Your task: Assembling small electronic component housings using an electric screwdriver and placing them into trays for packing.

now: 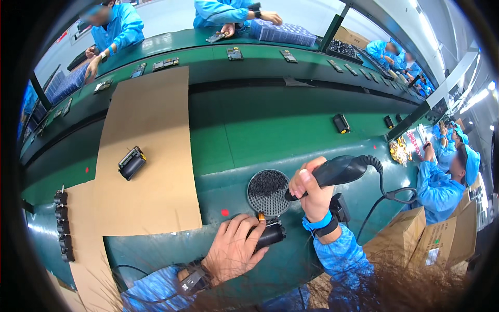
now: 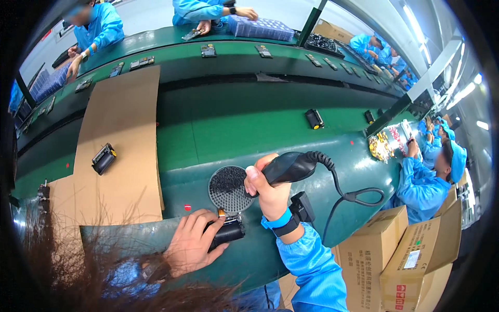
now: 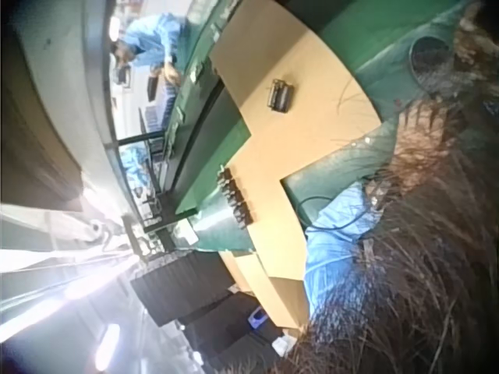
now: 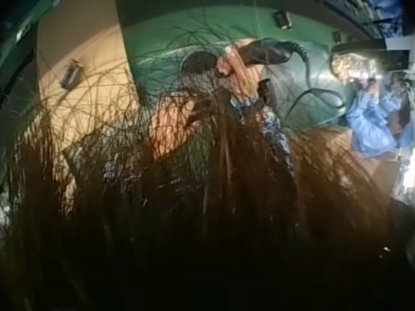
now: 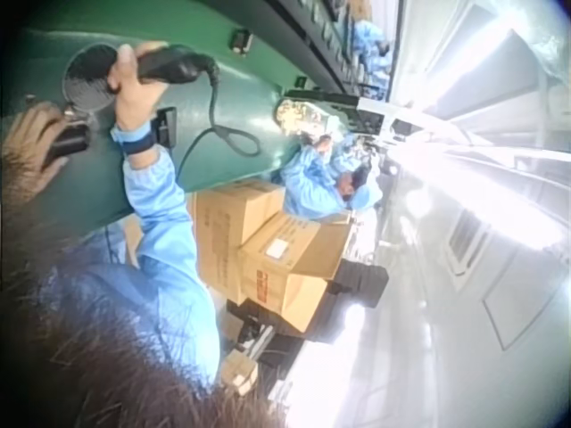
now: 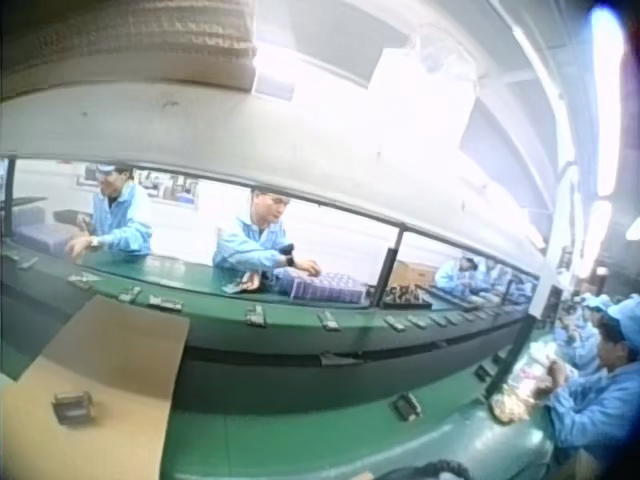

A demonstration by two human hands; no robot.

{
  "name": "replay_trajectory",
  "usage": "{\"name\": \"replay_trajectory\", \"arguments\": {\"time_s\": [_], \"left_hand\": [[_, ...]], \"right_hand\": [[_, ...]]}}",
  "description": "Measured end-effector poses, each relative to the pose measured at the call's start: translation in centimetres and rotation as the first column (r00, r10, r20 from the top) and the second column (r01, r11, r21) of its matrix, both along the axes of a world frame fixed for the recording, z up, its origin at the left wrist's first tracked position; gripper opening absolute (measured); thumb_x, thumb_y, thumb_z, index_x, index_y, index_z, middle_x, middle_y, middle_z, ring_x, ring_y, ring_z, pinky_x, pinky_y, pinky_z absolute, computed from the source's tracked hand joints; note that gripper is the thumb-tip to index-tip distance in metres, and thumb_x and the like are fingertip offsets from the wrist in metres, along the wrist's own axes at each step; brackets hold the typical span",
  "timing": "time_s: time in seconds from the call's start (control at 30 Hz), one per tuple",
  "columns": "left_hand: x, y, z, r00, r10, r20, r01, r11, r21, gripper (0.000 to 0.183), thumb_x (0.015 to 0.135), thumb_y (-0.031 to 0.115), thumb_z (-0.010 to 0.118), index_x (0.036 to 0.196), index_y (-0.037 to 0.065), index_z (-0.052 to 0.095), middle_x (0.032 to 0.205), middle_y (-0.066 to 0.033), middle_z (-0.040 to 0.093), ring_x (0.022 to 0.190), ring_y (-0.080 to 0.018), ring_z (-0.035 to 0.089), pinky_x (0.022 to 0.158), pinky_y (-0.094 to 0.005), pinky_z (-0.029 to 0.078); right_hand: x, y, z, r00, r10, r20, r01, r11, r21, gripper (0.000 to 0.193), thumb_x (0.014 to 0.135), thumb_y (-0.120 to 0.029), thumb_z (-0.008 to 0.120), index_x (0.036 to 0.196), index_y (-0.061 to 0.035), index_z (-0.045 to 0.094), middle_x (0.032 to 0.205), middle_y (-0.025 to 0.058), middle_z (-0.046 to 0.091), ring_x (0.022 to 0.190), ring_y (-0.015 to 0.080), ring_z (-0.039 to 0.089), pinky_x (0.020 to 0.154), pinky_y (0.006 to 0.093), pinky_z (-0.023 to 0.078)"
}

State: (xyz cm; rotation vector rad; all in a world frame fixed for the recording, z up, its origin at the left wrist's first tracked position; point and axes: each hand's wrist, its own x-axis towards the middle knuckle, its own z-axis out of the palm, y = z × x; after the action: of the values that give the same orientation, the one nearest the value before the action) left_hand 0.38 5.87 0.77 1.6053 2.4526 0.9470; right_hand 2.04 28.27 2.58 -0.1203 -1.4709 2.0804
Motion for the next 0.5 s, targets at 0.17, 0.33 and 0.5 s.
{"name": "replay_trajectory", "arguments": {"time_s": [0.17,0.33,0.5], "left_hand": [[-0.3,-0.3,-0.3,1.0,0.001,0.025,-0.002,0.999,0.043,0.057,0.077,0.024,0.081,0.125,0.003,0.059,0.118,-0.0104,0.054,0.118,-0.0293,0.052,0.093,-0.0431,0.044],[-0.6,-0.4,-0.4,0.999,-0.003,0.048,0.0,0.998,0.069,0.057,0.075,0.023,0.082,0.124,0.003,0.06,0.116,-0.0106,0.054,0.117,-0.0293,0.053,0.093,-0.0429,0.044],[-0.5,-0.6,-0.5,0.998,-0.016,0.065,0.01,0.996,0.088,0.056,0.074,0.022,0.082,0.122,0.002,0.061,0.114,-0.0108,0.055,0.114,-0.0297,0.055,0.093,-0.043,0.044]], "right_hand": [[0.4,0.0,0.8,0.989,-0.009,-0.149,0.005,1.0,-0.025,0.015,0.095,-0.009,0.06,0.097,-0.0083,0.045,0.063,0.0023,0.043,0.05,0.0123,0.043,0.048,0.0312,0.042],[2.9,-1.6,2.9,0.949,0.159,-0.271,-0.167,0.986,-0.005,0.022,0.097,-0.022,0.061,0.097,-0.0093,0.043,0.06,0.0023,0.04,0.047,0.0129,0.039,0.045,0.0313,0.04],[4.0,-3.5,1.8,0.944,0.239,-0.226,-0.243,0.97,0.008,0.026,0.093,-0.019,0.068,0.096,-0.0064,0.045,0.061,0.0064,0.047,0.049,0.0149,0.045,0.047,0.0327,0.042]]}}
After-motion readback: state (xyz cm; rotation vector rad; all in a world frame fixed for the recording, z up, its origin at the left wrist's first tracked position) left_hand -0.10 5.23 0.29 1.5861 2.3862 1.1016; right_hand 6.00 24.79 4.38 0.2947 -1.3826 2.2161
